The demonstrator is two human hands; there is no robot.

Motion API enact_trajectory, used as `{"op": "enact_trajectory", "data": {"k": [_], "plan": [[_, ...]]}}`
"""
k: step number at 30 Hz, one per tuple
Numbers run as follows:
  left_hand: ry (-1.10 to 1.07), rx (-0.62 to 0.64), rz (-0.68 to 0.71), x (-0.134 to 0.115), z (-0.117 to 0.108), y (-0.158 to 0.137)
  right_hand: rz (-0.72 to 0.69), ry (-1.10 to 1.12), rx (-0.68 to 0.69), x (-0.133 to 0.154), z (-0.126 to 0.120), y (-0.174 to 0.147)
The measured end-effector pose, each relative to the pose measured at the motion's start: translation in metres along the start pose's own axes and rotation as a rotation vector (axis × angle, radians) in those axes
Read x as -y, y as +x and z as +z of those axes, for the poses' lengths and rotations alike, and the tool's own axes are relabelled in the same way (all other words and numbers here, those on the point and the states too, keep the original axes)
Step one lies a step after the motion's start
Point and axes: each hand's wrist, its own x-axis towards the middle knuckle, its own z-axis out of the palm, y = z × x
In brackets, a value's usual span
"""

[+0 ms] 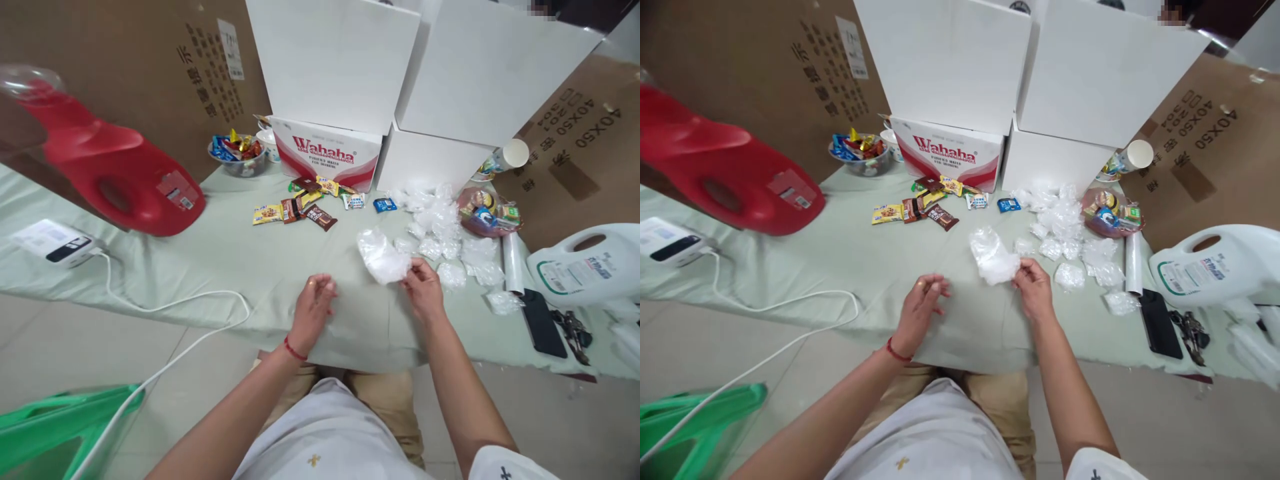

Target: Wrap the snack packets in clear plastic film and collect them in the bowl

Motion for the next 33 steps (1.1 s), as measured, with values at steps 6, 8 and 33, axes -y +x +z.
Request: {"op": "enact_trajectory", "data": {"k": [6, 8, 33], "plan": [[-0.330, 0.034, -0.223, -0.018, 0.039, 0.025, -0.029, -0.257, 0.189, -0.002, -0.012, -0.047], [-0.354, -0.096, -0.191, -0.013, 0.034, 0.031, 0.027, -0.297, 0.101, 0.002, -0.023, -0.047], [0.059, -0.392, 0.031, -0.003, 0.015, 0.012, 0.354, -0.220, 0.083, -0.011, 0.042, -0.050]]}}
